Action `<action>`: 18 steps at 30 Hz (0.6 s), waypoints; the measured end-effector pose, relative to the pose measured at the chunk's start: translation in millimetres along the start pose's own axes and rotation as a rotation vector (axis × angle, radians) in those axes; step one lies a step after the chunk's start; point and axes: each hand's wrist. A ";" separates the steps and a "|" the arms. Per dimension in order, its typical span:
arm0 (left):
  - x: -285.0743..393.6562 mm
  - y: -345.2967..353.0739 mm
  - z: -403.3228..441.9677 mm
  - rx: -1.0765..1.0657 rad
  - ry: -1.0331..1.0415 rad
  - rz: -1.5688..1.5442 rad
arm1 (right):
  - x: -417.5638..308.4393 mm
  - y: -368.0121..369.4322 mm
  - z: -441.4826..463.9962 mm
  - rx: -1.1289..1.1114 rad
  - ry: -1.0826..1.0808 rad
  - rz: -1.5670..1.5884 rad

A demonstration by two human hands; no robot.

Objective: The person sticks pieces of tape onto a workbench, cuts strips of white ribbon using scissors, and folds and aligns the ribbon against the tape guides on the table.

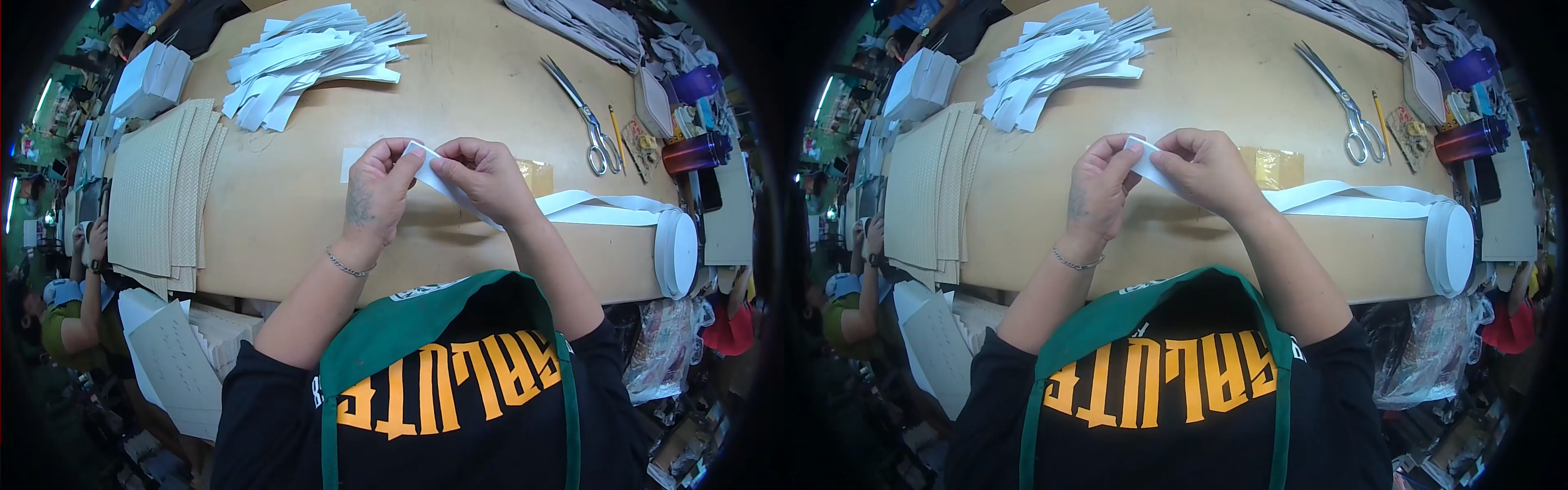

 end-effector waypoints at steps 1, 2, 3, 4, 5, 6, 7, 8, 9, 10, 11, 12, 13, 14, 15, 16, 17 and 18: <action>-0.4 -1.4 0.0 0.001 0.021 0.049 | 0.5 0.6 0.2 -0.005 -0.009 -0.026; -1.3 -2.9 0.6 -0.002 0.042 0.097 | 0.3 0.4 0.1 -0.006 -0.017 -0.053; -2.3 -3.9 2.0 -0.012 0.063 0.145 | -1.8 1.0 -0.2 -0.040 0.004 -0.079; -3.3 -5.7 3.3 0.019 0.079 0.129 | -5.3 1.5 -1.2 -0.068 0.027 -0.105; -4.1 -8.5 4.9 0.046 0.094 0.112 | -8.2 -2.0 -3.9 -0.093 0.051 -0.129; -5.2 -9.7 6.8 0.073 0.109 0.095 | -11.0 -8.7 -8.8 -0.095 0.021 -0.247; -6.5 -9.0 8.4 0.122 0.098 0.063 | -14.2 -14.9 -14.0 -0.100 -0.007 -0.366; -7.5 -8.5 9.4 0.175 0.088 0.031 | -15.7 -20.7 -18.1 -0.111 -0.035 -0.484; -8.6 -9.2 10.5 0.235 0.078 0.000 | -8.9 -33.8 -22.6 -0.102 -0.090 -0.577; -10.2 -11.9 11.7 0.261 0.047 -0.012 | -8.5 -48.0 -29.3 -0.086 -0.060 -0.617; -11.9 -15.4 12.7 0.291 0.017 -0.023 | -9.6 -62.3 -36.2 -0.073 -0.032 -0.655; -13.7 -17.8 13.1 0.324 -0.012 -0.033 | -9.1 -74.9 -42.1 -0.062 -0.004 -0.693; -15.5 -18.6 12.5 0.333 -0.020 -0.039 | -6.2 -86.0 -47.8 -0.034 0.030 -0.706; -17.1 -19.1 11.8 0.341 -0.028 -0.043 | -2.8 -96.4 -53.7 -0.006 0.065 -0.717; -18.8 -19.5 11.6 0.347 -0.037 -0.046 | 0.5 -104.8 -58.3 0.026 0.100 -0.728; -21.2 -20.9 12.0 0.356 -0.039 -0.059 | 4.4 -112.2 -61.3 0.054 0.139 -0.740; -23.9 -23.2 12.6 0.364 -0.040 -0.072 | 9.5 -119.1 -62.7 0.083 0.178 -0.753; -26.1 -24.9 12.7 0.373 -0.043 -0.084 | 14.6 -123.2 -62.6 0.111 0.217 -0.764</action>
Point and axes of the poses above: each hand's wrist, its own z-axis towards the middle knuckle, its own y-axis out of the palm, x = y × z, and after that the axes turned 4 degrees about z, right-handed
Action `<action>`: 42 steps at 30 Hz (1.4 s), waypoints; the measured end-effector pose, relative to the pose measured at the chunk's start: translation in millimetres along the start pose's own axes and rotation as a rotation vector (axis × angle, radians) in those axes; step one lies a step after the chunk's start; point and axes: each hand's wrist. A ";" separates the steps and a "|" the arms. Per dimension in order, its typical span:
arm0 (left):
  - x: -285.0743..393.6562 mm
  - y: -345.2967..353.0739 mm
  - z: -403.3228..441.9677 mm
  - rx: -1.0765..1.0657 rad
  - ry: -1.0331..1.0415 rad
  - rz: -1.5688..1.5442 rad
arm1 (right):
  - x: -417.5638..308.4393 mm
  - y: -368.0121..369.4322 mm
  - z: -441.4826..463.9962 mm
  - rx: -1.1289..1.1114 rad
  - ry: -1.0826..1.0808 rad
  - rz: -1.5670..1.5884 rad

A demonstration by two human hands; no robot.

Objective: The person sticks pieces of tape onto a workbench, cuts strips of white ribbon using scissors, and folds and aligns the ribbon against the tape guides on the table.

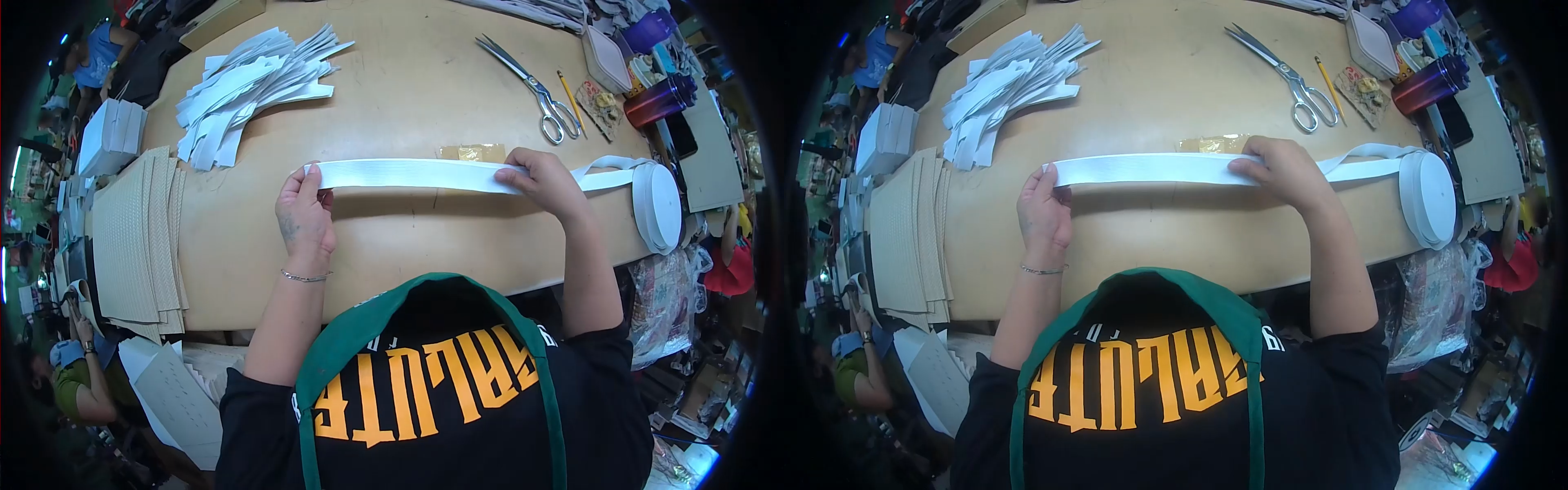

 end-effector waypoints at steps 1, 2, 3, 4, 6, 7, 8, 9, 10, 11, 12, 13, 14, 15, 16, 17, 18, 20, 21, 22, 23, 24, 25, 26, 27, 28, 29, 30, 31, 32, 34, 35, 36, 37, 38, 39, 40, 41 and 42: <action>-1.5 -0.6 -0.3 0.013 -0.009 -0.006 | 4.5 1.9 2.3 0.052 -0.019 -0.031; -3.0 -1.3 -1.1 0.026 -0.018 -0.012 | 8.5 4.4 6.9 0.069 -0.048 -0.059; -4.3 -2.0 -1.6 0.038 -0.026 -0.017 | 11.8 7.2 13.4 0.087 -0.078 -0.087; -6.1 -3.5 -1.5 0.051 -0.024 -0.016 | 14.3 10.1 19.8 0.106 -0.108 -0.115; -9.0 -6.6 -0.8 0.078 -0.016 -0.016 | 15.4 15.1 30.3 0.068 -0.079 -0.151; -9.3 -7.8 -1.1 0.082 -0.019 -0.008 | 14.5 17.0 34.5 0.043 -0.074 -0.173; -9.6 -9.5 -1.8 0.088 -0.022 -0.001 | 14.0 18.2 37.1 0.016 -0.071 -0.196; -9.7 -11.2 -2.5 0.097 -0.026 0.006 | 14.1 19.0 38.5 0.005 -0.077 -0.220; -9.9 -11.5 -3.7 0.105 -0.033 0.025 | 14.4 19.7 39.9 -0.006 -0.083 -0.245; -10.2 -10.4 -5.5 0.113 -0.041 0.043 | 14.5 20.2 41.4 -0.018 -0.089 -0.270; -10.1 -9.6 -6.5 0.120 -0.050 0.062 | 13.3 20.0 42.4 -0.035 -0.077 -0.296; -9.6 -9.0 -6.2 0.129 -0.054 0.068 | 11.0 19.2 43.0 -0.051 -0.062 -0.322; -9.3 -7.8 -5.6 0.137 -0.059 0.074 | 9.2 18.9 43.6 -0.065 -0.046 -0.348; -9.4 -6.6 -5.1 0.144 -0.064 0.079 | 7.9 20.6 42.3 0.014 -0.071 -0.391; -9.5 -6.0 -4.9 0.143 -0.066 0.089 | 5.4 24.3 39.2 0.093 -0.097 -0.434; -9.1 -6.2 -4.5 0.142 -0.067 0.100 | 1.6 29.3 36.7 0.172 -0.124 -0.474; -8.6 -7.1 -4.1 0.145 -0.067 0.111 | -4.5 36.6 35.7 0.222 -0.217 -0.397; -11.2 -7.1 -4.5 0.127 -0.056 0.101 | -24.8 59.8 37.0 0.314 -0.411 -0.230; -12.8 -8.1 -4.7 0.125 -0.046 0.100 | -39.8 76.0 38.1 0.322 -0.575 -0.157; -15.7 -10.7 -3.8 0.104 -0.035 0.106 | -55.3 93.3 40.1 0.328 -0.742 -0.076; -17.4 -12.6 -2.1 0.088 -0.019 0.109 | -67.4 109.2 44.9 0.318 -0.833 -0.028; -17.6 -12.0 -1.4 0.090 -0.017 0.100 | -75.4 119.6 51.8 0.289 -0.856 0.035; -19.3 -10.2 -1.3 0.092 -0.019 0.088 | -82.1 128.1 57.9 0.255 -0.878 0.096; -20.0 -10.5 -1.2 0.092 -0.023 0.071 | -87.8 133.5 62.9 0.218 -0.895 0.151; -17.3 -11.0 -2.4 0.084 -0.030 0.074 | -91.8 133.8 66.9 0.201 -0.923 0.184; -14.4 -10.2 -4.3 0.073 -0.041 0.072 | -93.4 135.5 68.8 0.176 -0.919 0.216; -11.6 -9.8 -5.7 0.058 -0.056 0.068 | -93.5 136.0 69.5 0.152 -0.912 0.244; -10.1 -10.2 -6.0 0.058 -0.063 0.069 | -93.3 135.9 69.6 0.128 -0.900 0.268; -9.5 -10.2 -6.2 0.056 -0.073 0.070 | -93.4 135.9 68.2 0.124 -0.879 0.290; -10.3 -9.7 -6.1 0.050 -0.083 0.073 | -92.3 136.5 68.2 0.126 -0.882 0.284; -13.0 -7.7 -4.4 0.075 -0.059 0.061 | -88.9 140.0 69.7 0.141 -0.886 0.279; -13.9 -7.2 -3.8 0.085 -0.048 0.061 | -87.7 141.4 70.5 0.149 -0.892 0.272; -14.0 -7.8 -3.3 0.068 -0.058 0.067 | -86.3 142.5 71.2 0.159 -0.897 0.266; -13.6 -8.9 -2.5 0.050 -0.067 0.074 | -85.3 142.6 71.8 0.170 -0.902 0.260; -13.4 -9.1 -2.1 0.032 -0.077 0.082 | -85.1 142.5 72.3 0.189 -0.912 0.257; -12.4 -7.9 -2.9 0.036 -0.070 0.085 | -85.6 143.1 72.7 0.208 -0.923 0.257; -10.2 -6.0 -4.2 0.041 -0.062 0.088 | -86.3 143.6 73.2 0.226 -0.936 0.256; -8.8 -4.8 -4.5 0.047 -0.052 0.091 | -86.8 143.8 73.7 0.244 -0.942 0.243; -8.6 -4.5 -4.2 0.041 -0.047 0.092 | -87.4 143.8 73.6 0.262 -0.949 0.230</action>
Point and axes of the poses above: each hand's wrist, its own z-axis towards the middle knuckle, its own y-axis out of the palm, x = y × z, and after that the axes turned 4 degrees about z, right-handed
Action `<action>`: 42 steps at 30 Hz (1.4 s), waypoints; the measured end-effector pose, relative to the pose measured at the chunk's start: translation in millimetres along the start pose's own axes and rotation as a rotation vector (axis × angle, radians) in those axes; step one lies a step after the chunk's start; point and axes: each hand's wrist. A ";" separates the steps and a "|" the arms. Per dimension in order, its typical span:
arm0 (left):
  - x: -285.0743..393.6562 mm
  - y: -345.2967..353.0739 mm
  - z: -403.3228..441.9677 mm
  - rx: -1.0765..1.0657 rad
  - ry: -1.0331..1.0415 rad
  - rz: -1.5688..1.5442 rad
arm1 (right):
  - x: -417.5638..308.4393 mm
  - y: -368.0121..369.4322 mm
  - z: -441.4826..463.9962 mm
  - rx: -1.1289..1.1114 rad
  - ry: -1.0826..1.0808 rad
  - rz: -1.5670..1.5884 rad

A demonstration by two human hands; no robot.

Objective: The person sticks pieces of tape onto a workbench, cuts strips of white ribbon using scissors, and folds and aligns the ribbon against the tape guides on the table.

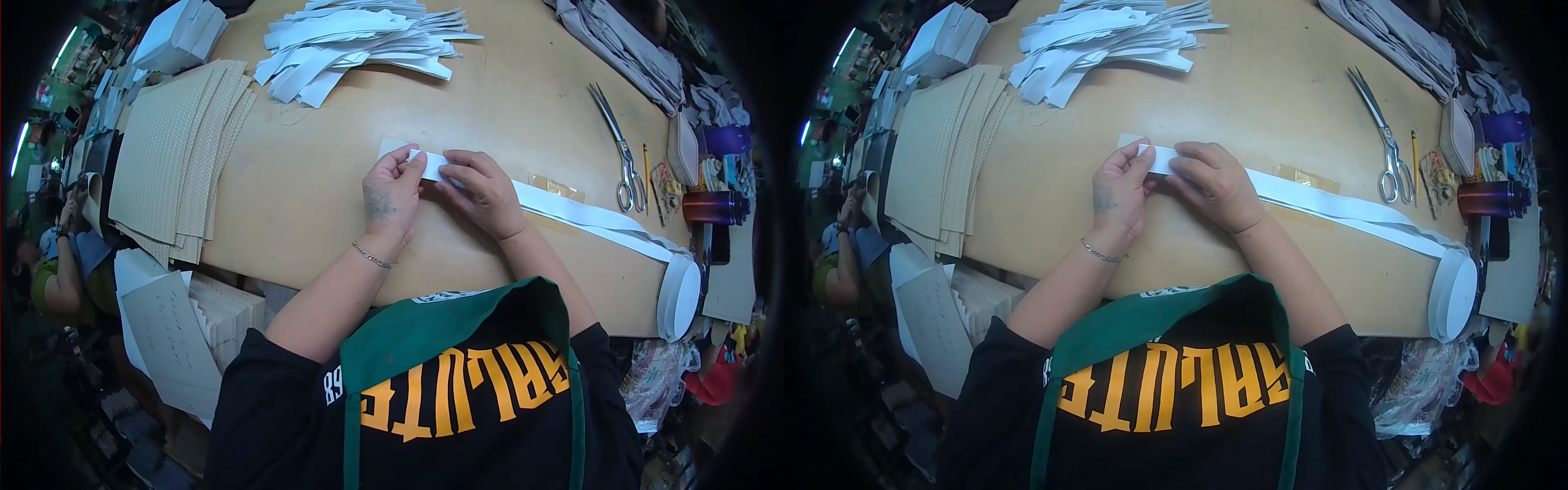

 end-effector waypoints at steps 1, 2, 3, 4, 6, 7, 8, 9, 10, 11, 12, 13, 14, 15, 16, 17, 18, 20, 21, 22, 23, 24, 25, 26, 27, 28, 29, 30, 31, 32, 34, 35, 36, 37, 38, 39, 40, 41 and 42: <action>0.0 0.1 0.3 -0.005 0.004 0.001 | -0.6 0.5 0.3 0.008 -0.010 -0.017; -0.2 -0.1 0.7 -0.010 0.007 0.001 | -1.1 0.9 1.0 0.014 -0.006 -0.006; -0.6 -0.7 1.3 -0.009 0.009 -0.005 | -1.8 1.2 1.6 0.020 -0.002 0.004; -1.3 -1.0 2.1 -0.009 0.010 -0.012 | -2.2 1.5 1.8 0.025 0.004 0.013; -1.3 -1.8 3.7 -0.012 0.006 0.016 | -0.9 2.4 2.8 0.003 0.000 0.002; 0.3 -2.8 4.7 -0.013 0.001 0.050 | -0.3 2.8 3.5 -0.009 -0.002 -0.004; 1.7 -4.5 6.3 -0.015 -0.003 0.084 | -0.1 3.4 3.5 -0.023 0.002 -0.019; 0.8 -10.2 11.7 -0.040 0.081 0.181 | 0.1 4.3 3.6 -0.038 0.005 -0.034; -0.4 -19.9 19.9 -0.064 0.166 0.278 | 0.4 5.2 4.1 -0.052 0.007 -0.049; -0.1 -29.6 27.2 -0.088 0.250 0.375 | 1.0 6.1 4.8 -0.067 0.005 -0.069; 4.8 -39.0 32.0 -0.059 0.304 0.455 | 1.4 7.3 5.2 -0.081 0.005 -0.089; 10.2 -49.5 36.0 -0.029 0.357 0.536 | 1.4 8.3 5.6 -0.095 0.005 -0.108; 14.4 -57.6 37.6 0.003 0.408 0.616 | 1.4 8.3 6.2 -0.106 0.007 -0.111; 21.6 -61.1 33.7 0.064 0.438 0.682 | 1.4 8.2 7.3 -0.116 0.009 -0.112; 21.5 -66.5 32.4 0.050 0.547 0.730 | 1.3 8.2 8.6 -0.127 0.010 -0.114; 20.3 -71.5 31.4 0.036 0.656 0.777 | 1.5 8.1 9.7 -0.131 0.011 -0.118; 18.3 -75.1 29.7 0.021 0.763 0.823 | 1.3 8.0 10.1 -0.136 0.013 -0.121; 12.0 -73.5 24.6 -0.063 0.861 0.928 | 0.5 7.6 12.2 -0.145 0.019 -0.131; 9.1 -71.2 22.5 -0.107 0.909 0.980 | -0.3 7.2 13.7 -0.148 0.022 -0.137; 8.0 -69.4 21.2 -0.103 0.956 1.029 | -0.5 7.1 14.7 -0.150 0.025 -0.144; 8.1 -67.0 20.4 -0.099 1.005 1.078 | 0.5 6.9 15.3 -0.157 0.018 -0.152; 8.2 -65.2 19.8 -0.097 1.053 1.127 | 1.4 6.1 15.2 -0.164 0.012 -0.160; 8.1 -64.2 19.3 -0.100 1.042 1.137 | 2.0 5.7 15.0 -0.171 0.007 -0.168; 8.2 -63.7 18.9 -0.102 1.031 1.147 | 1.8 5.5 15.2 -0.176 0.009 -0.172; 8.3 -63.7 18.4 -0.104 1.020 1.159 | 0.9 5.4 15.5 -0.182 0.011 -0.174; 8.4 -63.7 18.1 -0.100 1.006 1.163 | 0.5 5.6 15.5 -0.187 0.013 -0.177; 8.8 -63.4 18.4 -0.097 0.994 1.167 | 1.6 5.4 15.6 -0.197 0.000 -0.169; 9.2 -62.4 18.9 -0.096 0.983 1.170 | 3.6 4.6 15.9 -0.208 -0.013 -0.163; 9.2 -60.2 19.2 -0.099 0.972 1.159 | 5.0 3.9 15.9 -0.219 -0.025 -0.157; 9.0 -57.5 19.3 -0.102 0.962 1.148 | 5.3 3.4 15.9 -0.222 -0.029 -0.151; 8.9 -55.1 20.7 -0.112 0.943 1.135 | 6.1 2.0 16.4 -0.229 -0.038 -0.140; 9.0 -54.7 21.7 -0.118 0.936 1.134 | 7.2 2.0 16.2 -0.225 -0.042 -0.132; 9.3 -54.4 23.0 -0.125 0.928 1.133 | 8.4 2.3 15.7 -0.220 -0.045 -0.124; 9.4 -54.1 24.1 -0.118 0.898 1.119 | 9.3 2.5 15.0 -0.216 -0.047 -0.115; 9.5 -53.8 25.4 -0.111 0.867 1.104 | 9.8 2.6 14.4 -0.204 -0.052 -0.101; 9.4 -53.4 27.2 -0.104 0.837 1.089 | 10.3 2.9 14.1 -0.192 -0.058 -0.088; 8.7 -52.4 29.3 -0.090 0.821 1.072 | 10.7 3.1 13.8 -0.180 -0.065 -0.074; 7.9 -51.0 31.8 -0.075 0.805 1.055 | 10.5 3.3 13.4 -0.160 -0.070 -0.073; 7.6 -50.1 34.4 -0.059 0.790 1.038 | 9.8 3.4 12.7 -0.140 -0.075 -0.072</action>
Point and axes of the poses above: each hand's wrist, its own z-axis towards the middle knuckle, its own y-axis out of the palm, x = y × z, and after that the axes turned 4 degrees about z, right-handed
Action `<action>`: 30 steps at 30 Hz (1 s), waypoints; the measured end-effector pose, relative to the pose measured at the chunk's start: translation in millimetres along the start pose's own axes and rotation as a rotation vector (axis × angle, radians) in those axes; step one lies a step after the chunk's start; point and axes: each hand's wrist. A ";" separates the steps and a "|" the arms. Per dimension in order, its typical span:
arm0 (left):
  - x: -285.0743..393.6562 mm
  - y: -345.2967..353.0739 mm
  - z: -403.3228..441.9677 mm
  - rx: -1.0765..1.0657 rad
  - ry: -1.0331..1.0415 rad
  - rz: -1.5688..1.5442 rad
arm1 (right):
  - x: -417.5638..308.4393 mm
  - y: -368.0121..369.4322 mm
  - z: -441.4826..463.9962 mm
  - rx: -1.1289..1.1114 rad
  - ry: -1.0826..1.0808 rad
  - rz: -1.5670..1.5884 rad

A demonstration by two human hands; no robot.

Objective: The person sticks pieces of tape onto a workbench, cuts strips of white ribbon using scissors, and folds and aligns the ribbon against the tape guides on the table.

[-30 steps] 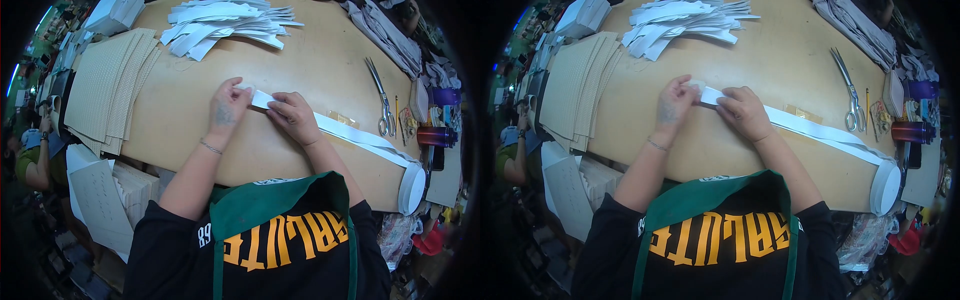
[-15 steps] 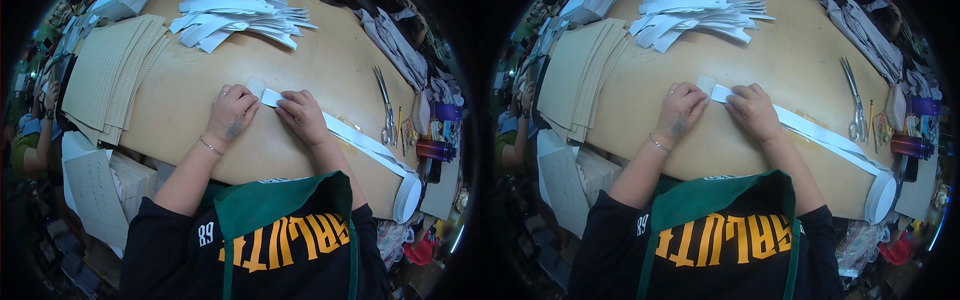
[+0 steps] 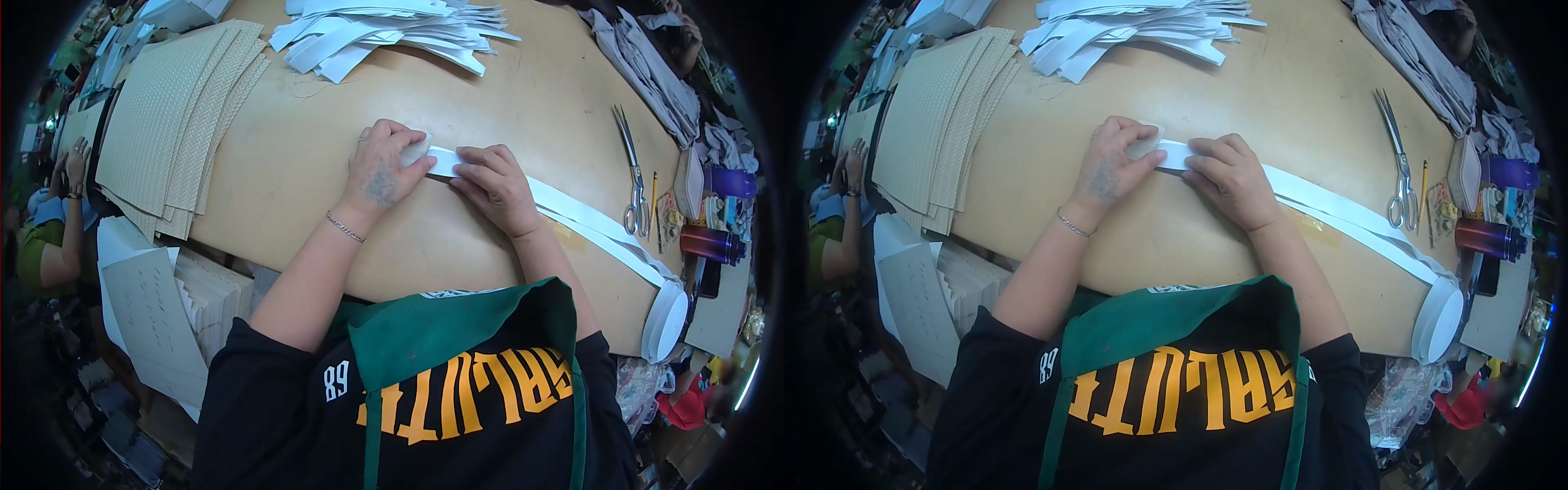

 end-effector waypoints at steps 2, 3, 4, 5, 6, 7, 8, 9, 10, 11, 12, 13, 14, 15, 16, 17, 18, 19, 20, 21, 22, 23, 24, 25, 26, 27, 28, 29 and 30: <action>-2.4 0.1 4.3 -0.052 0.012 -0.033 | -1.6 -0.6 -0.6 0.036 -0.008 0.003; -2.8 0.0 6.0 -0.080 0.018 -0.050 | -2.9 -1.1 -0.3 0.053 -0.009 0.006; -2.0 0.0 7.6 -0.126 -0.029 -0.114 | -3.6 -1.2 -0.3 0.071 -0.009 0.008; -0.5 -0.5 9.6 -0.172 -0.074 -0.177 | -3.1 -0.8 -0.9 0.070 -0.008 0.006; 0.9 -0.6 11.4 -0.220 -0.119 -0.240 | -2.0 -0.2 -1.6 0.070 -0.006 0.004; 2.0 -0.6 12.3 -0.213 -0.126 -0.220 | -1.3 0.1 -1.8 0.071 -0.003 0.000; 3.3 -0.7 12.3 -0.207 -0.132 -0.200 | -2.6 0.8 -0.6 0.070 0.004 0.005; 4.6 -0.7 12.1 -0.203 -0.138 -0.181 | -5.3 2.2 1.4 0.070 0.014 0.009; 5.7 -1.0 12.7 -0.202 -0.138 -0.162 | -7.2 3.8 2.7 0.070 0.024 0.014; 6.8 -1.6 13.5 -0.201 -0.137 -0.144 | -7.2 5.9 3.1 0.061 0.024 -0.007; 7.9 -1.6 14.3 -0.199 -0.138 -0.126 | -6.2 8.8 3.3 0.052 0.023 -0.026; 8.9 -1.6 15.0 -0.202 -0.136 -0.125 | -5.1 10.7 2.9 0.042 0.021 -0.044; 9.5 -1.8 15.2 -0.204 -0.138 -0.123 | -4.7 11.8 1.8 0.047 0.023 -0.055; 9.4 -1.8 15.0 -0.204 -0.141 -0.122 | -4.3 12.9 1.0 0.051 0.023 -0.066; 8.6 -0.8 14.8 -0.189 -0.133 -0.120 | -3.9 13.6 0.8 0.054 0.022 -0.076; 7.5 1.0 14.4 -0.174 -0.125 -0.119 | -4.3 14.2 1.1 0.067 0.023 -0.097; 7.3 2.1 14.5 -0.159 -0.115 -0.119 | -5.3 15.0 1.5 0.080 0.024 -0.120; 8.2 2.2 14.6 -0.164 -0.153 -0.152 | -6.2 15.3 1.9 0.094 0.025 -0.143; 10.3 1.3 14.9 -0.167 -0.189 -0.186 | -6.9 15.2 2.5 0.116 0.018 -0.153; 12.3 0.2 15.0 -0.172 -0.225 -0.219 | -7.9 15.2 3.1 0.138 0.011 -0.162; 13.9 -0.7 15.4 -0.174 -0.238 -0.241 | -8.3 15.1 3.4 0.160 0.004 -0.171; 15.5 -1.7 15.8 -0.176 -0.251 -0.262 | -7.9 15.3 3.5 0.171 -0.007 -0.174; 16.6 -2.7 16.4 -0.178 -0.264 -0.283 | -7.5 15.9 3.2 0.183 -0.017 -0.175; 17.6 -3.5 16.9 -0.189 -0.288 -0.304 | -7.1 16.3 2.9 0.193 -0.027 -0.177; 18.5 -4.1 17.3 -0.200 -0.313 -0.325 | -6.8 16.3 2.5 0.202 -0.037 -0.183; 19.5 -4.6 17.7 -0.210 -0.337 -0.346 | -6.3 16.1 2.3 0.212 -0.048 -0.190; 20.7 -5.1 18.0 -0.201 -0.326 -0.338 | -6.1 15.9 2.2 0.222 -0.058 -0.196; 22.1 -5.4 18.0 -0.194 -0.315 -0.331 | -7.2 15.3 2.4 0.226 -0.059 -0.204; 23.4 -5.3 17.8 -0.187 -0.302 -0.323 | -9.1 14.0 3.1 0.231 -0.059 -0.212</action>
Point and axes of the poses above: each hand's wrist, its own z-axis towards the middle knuckle, its own y-axis out of the palm, x = y × z, and after that the axes turned 4 degrees about z, right-handed
